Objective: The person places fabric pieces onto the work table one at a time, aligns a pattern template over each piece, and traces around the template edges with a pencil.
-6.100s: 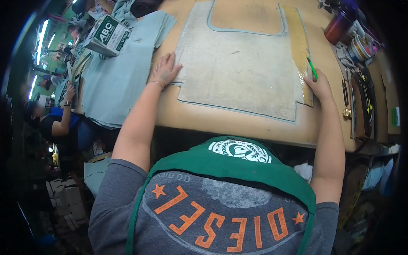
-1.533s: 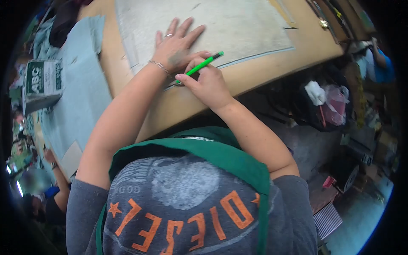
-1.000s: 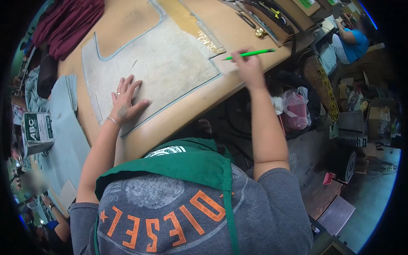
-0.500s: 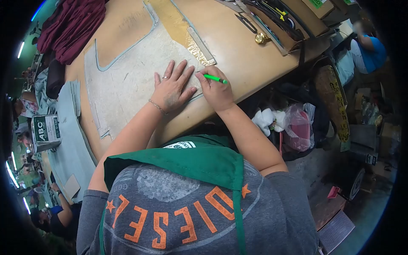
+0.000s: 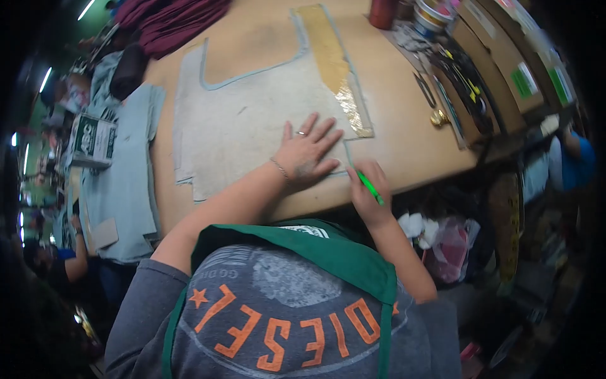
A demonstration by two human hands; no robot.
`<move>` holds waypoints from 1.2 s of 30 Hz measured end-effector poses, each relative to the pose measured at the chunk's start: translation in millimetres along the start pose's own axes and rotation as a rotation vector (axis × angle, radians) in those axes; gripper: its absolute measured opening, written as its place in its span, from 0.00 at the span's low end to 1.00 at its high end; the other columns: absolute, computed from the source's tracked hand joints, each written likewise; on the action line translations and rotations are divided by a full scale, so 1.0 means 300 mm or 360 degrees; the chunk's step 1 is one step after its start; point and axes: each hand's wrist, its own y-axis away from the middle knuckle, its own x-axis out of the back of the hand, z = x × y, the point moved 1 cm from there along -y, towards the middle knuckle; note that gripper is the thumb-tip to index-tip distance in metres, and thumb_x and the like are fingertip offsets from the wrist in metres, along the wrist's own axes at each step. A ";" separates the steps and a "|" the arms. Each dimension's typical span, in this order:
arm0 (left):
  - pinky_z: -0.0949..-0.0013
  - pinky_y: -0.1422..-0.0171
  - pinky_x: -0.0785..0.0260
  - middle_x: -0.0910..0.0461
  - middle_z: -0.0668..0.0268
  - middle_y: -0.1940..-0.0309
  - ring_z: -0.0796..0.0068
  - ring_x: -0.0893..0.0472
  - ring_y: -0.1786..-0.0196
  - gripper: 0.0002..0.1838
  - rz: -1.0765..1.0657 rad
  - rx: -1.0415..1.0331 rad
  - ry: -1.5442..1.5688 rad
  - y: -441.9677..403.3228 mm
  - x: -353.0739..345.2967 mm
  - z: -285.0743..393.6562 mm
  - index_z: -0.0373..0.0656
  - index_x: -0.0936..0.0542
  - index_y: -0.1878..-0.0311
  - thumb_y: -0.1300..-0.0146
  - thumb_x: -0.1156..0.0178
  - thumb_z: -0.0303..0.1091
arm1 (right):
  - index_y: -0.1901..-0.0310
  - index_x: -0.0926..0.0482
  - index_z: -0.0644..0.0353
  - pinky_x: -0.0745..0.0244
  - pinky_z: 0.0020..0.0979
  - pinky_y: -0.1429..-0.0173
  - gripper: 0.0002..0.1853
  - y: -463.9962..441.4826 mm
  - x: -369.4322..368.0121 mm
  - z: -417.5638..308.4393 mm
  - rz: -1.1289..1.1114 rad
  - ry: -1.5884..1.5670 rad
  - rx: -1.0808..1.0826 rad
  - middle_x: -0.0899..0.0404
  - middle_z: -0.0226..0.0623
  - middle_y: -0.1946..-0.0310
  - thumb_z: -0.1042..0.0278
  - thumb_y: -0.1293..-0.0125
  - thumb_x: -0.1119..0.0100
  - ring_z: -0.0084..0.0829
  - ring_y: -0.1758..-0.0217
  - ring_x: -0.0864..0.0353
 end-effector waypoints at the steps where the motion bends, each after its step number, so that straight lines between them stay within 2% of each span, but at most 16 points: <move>1: 0.29 0.39 0.61 0.50 0.66 0.33 0.56 0.55 0.30 0.32 -0.0017 0.0002 0.0004 -0.002 0.006 -0.003 0.54 0.41 0.36 0.42 0.55 0.56 | 0.69 0.29 0.65 0.32 0.37 0.66 0.03 0.047 0.044 -0.028 -0.0139 0.0000 -0.0220 0.28 0.45 0.75 0.76 0.43 0.45 0.44 0.71 0.28; 3: 0.30 0.39 0.60 0.50 0.65 0.33 0.56 0.55 0.30 0.32 -0.0056 0.0005 0.0030 0.002 0.009 -0.003 0.54 0.42 0.36 0.42 0.55 0.57 | 0.70 0.28 0.65 0.31 0.29 0.64 0.04 0.096 0.108 -0.070 -0.0290 -0.0205 -0.0337 0.26 0.41 0.74 0.76 0.43 0.44 0.34 0.68 0.25; 4: 0.30 0.39 0.61 0.50 0.65 0.33 0.57 0.55 0.30 0.32 -0.0065 0.0002 0.0075 -0.001 0.002 -0.005 0.54 0.42 0.36 0.41 0.56 0.56 | 0.69 0.29 0.64 0.31 0.27 0.63 0.03 0.094 0.138 -0.091 -0.0250 -0.0329 -0.0378 0.27 0.38 0.72 0.76 0.42 0.44 0.29 0.66 0.25; 6: 0.30 0.39 0.61 0.50 0.65 0.33 0.58 0.55 0.30 0.31 -0.0070 0.0009 0.0164 -0.005 -0.002 -0.028 0.54 0.42 0.36 0.40 0.56 0.56 | 0.65 0.33 0.63 0.29 0.26 0.60 0.04 0.045 0.172 -0.087 0.0029 -0.0724 -0.0468 0.28 0.39 0.67 0.78 0.39 0.49 0.27 0.64 0.26; 7: 0.35 0.37 0.60 0.49 0.63 0.34 0.59 0.53 0.30 0.29 -0.0039 0.0030 0.0362 -0.003 0.012 -0.046 0.53 0.41 0.36 0.38 0.56 0.52 | 0.64 0.34 0.63 0.28 0.27 0.61 0.04 0.003 0.187 -0.073 0.0118 -0.0825 -0.0498 0.28 0.39 0.68 0.76 0.37 0.49 0.27 0.65 0.26; 10: 0.47 0.35 0.51 0.42 0.59 0.37 0.57 0.46 0.33 0.24 0.0423 0.0220 0.0787 0.075 0.036 -0.149 0.48 0.35 0.40 0.39 0.51 0.44 | 0.65 0.33 0.62 0.32 0.23 0.64 0.06 -0.136 0.172 -0.041 -0.0020 -0.1163 -0.0642 0.26 0.37 0.70 0.69 0.35 0.50 0.24 0.70 0.27; 13: 0.59 0.38 0.42 0.35 0.58 0.43 0.56 0.37 0.39 0.19 0.0691 0.0282 0.0464 0.236 0.062 -0.318 0.43 0.28 0.48 0.43 0.46 0.37 | 0.66 0.32 0.61 0.33 0.22 0.64 0.07 -0.239 0.041 -0.035 -0.0378 -0.1176 -0.0755 0.26 0.35 0.72 0.68 0.36 0.49 0.23 0.71 0.27; 16: 0.61 0.41 0.38 0.30 0.59 0.48 0.57 0.31 0.44 0.14 0.0556 0.0533 0.0436 0.403 0.103 -0.438 0.41 0.25 0.56 0.46 0.44 0.33 | 0.67 0.31 0.61 0.33 0.22 0.65 0.06 -0.380 -0.188 -0.134 -0.0778 -0.1205 -0.0714 0.25 0.34 0.73 0.69 0.37 0.47 0.22 0.71 0.27; 17: 0.60 0.42 0.38 0.30 0.60 0.48 0.59 0.32 0.43 0.14 0.0372 0.0615 0.0403 0.441 0.111 -0.474 0.41 0.26 0.56 0.46 0.44 0.33 | 0.67 0.31 0.62 0.33 0.22 0.65 0.06 -0.429 -0.280 -0.190 -0.0915 -0.1160 -0.0662 0.25 0.34 0.73 0.69 0.38 0.47 0.22 0.71 0.27; 20: 0.54 0.37 0.44 0.36 0.59 0.42 0.59 0.37 0.38 0.21 0.0369 0.0706 0.0081 0.521 0.124 -0.525 0.45 0.31 0.47 0.44 0.46 0.39 | 0.67 0.29 0.62 0.34 0.21 0.67 0.08 -0.535 -0.593 -0.367 -0.1378 -0.1180 -0.0513 0.25 0.33 0.74 0.68 0.41 0.43 0.21 0.72 0.27; 22: 0.48 0.35 0.52 0.42 0.60 0.38 0.59 0.44 0.35 0.26 0.0359 0.0828 0.0101 0.546 0.121 -0.541 0.48 0.38 0.41 0.41 0.50 0.45 | 0.69 0.28 0.63 0.33 0.22 0.68 0.09 -0.537 -0.794 -0.522 -0.1614 -0.1146 -0.0376 0.26 0.31 0.76 0.67 0.41 0.42 0.21 0.73 0.28; 24: 0.44 0.33 0.58 0.47 0.60 0.36 0.58 0.50 0.32 0.30 0.0321 0.0885 0.0096 0.558 0.121 -0.548 0.51 0.44 0.37 0.40 0.53 0.51 | 0.68 0.28 0.63 0.31 0.23 0.68 0.11 -0.524 -0.974 -0.610 -0.1864 -0.0782 -0.0174 0.25 0.33 0.76 0.65 0.43 0.40 0.20 0.72 0.26; 26: 0.42 0.32 0.64 0.51 0.61 0.34 0.58 0.55 0.30 0.33 0.0244 0.0860 0.0061 0.564 0.121 -0.559 0.53 0.49 0.34 0.40 0.56 0.55 | 0.68 0.31 0.59 0.31 0.21 0.65 0.10 -0.508 -1.075 -0.669 -0.2090 -0.0559 -0.0221 0.24 0.31 0.75 0.65 0.41 0.42 0.20 0.70 0.26; 28: 0.45 0.31 0.66 0.49 0.61 0.34 0.57 0.55 0.31 0.34 0.0258 0.0865 0.0315 0.568 0.101 -0.570 0.53 0.48 0.34 0.40 0.57 0.56 | 0.69 0.31 0.59 0.31 0.21 0.66 0.11 -0.497 -1.155 -0.665 -0.2246 -0.0424 -0.0291 0.24 0.31 0.75 0.64 0.41 0.42 0.20 0.71 0.26; 32: 0.48 0.31 0.65 0.45 0.59 0.36 0.58 0.52 0.32 0.32 0.0320 0.0874 0.0355 0.569 0.101 -0.576 0.50 0.43 0.36 0.41 0.56 0.56 | 0.71 0.29 0.62 0.32 0.24 0.73 0.12 -0.477 -1.201 -0.627 -0.2321 -0.0445 -0.0198 0.26 0.30 0.79 0.63 0.43 0.40 0.20 0.77 0.28; 36: 0.48 0.32 0.63 0.43 0.57 0.37 0.57 0.51 0.32 0.31 0.0401 0.0875 0.0324 0.565 0.085 -0.576 0.48 0.37 0.39 0.42 0.55 0.55 | 0.73 0.29 0.61 0.35 0.24 0.74 0.11 -0.464 -1.196 -0.632 -0.2276 -0.0407 -0.0209 0.27 0.29 0.80 0.63 0.43 0.40 0.19 0.78 0.31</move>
